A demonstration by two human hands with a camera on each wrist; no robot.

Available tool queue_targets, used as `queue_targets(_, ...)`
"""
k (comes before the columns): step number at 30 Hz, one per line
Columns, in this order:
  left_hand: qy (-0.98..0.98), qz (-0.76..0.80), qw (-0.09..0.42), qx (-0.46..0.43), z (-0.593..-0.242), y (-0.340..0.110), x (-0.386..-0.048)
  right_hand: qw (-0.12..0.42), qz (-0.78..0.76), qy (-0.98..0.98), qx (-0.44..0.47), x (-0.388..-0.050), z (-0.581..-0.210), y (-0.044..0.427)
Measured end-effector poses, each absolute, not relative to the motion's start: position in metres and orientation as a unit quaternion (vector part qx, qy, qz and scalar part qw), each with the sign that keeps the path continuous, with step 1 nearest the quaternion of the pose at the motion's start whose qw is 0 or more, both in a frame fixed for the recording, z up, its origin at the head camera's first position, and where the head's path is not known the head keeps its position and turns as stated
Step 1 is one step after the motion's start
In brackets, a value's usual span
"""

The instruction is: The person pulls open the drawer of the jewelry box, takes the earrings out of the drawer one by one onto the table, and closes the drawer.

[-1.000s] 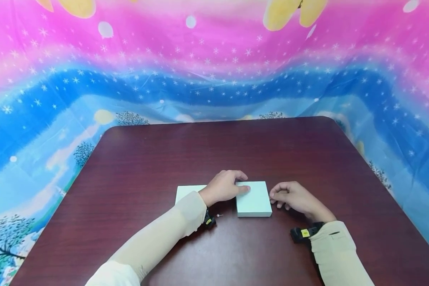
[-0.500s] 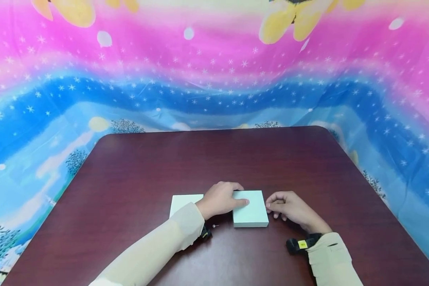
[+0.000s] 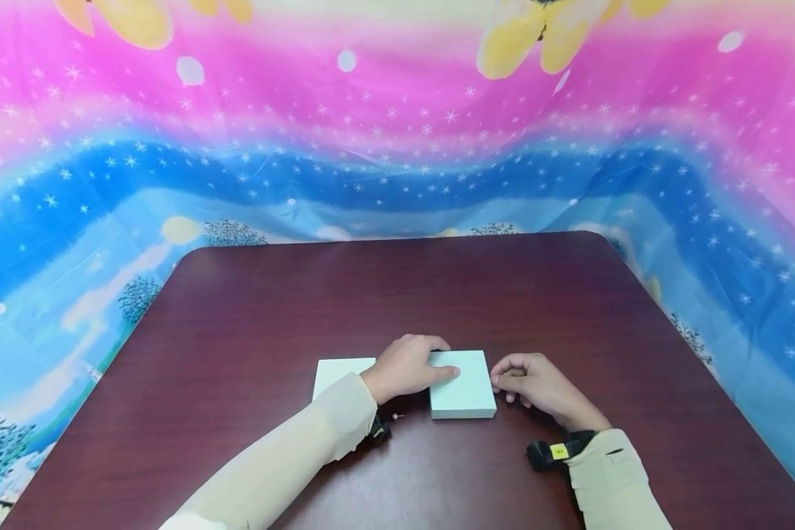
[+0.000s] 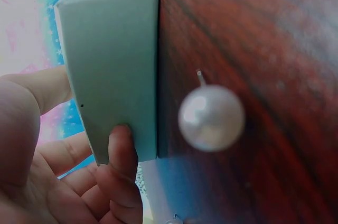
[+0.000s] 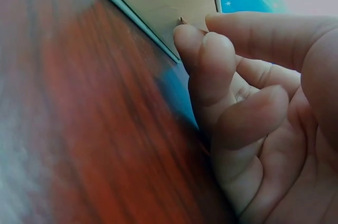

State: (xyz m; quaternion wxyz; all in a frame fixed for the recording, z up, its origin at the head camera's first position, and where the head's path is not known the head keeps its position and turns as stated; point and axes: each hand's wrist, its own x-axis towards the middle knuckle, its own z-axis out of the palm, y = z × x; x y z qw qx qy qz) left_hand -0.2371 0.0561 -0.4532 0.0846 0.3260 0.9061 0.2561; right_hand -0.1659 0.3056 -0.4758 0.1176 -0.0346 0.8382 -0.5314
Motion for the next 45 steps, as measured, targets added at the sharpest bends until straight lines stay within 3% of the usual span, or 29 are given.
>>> queue_targets(45,0.905,0.263,0.097,0.320,-0.4535,0.0549,-0.2364,0.101,-0.502,0.858,-0.023,-0.1622,-0.4743,0.3021)
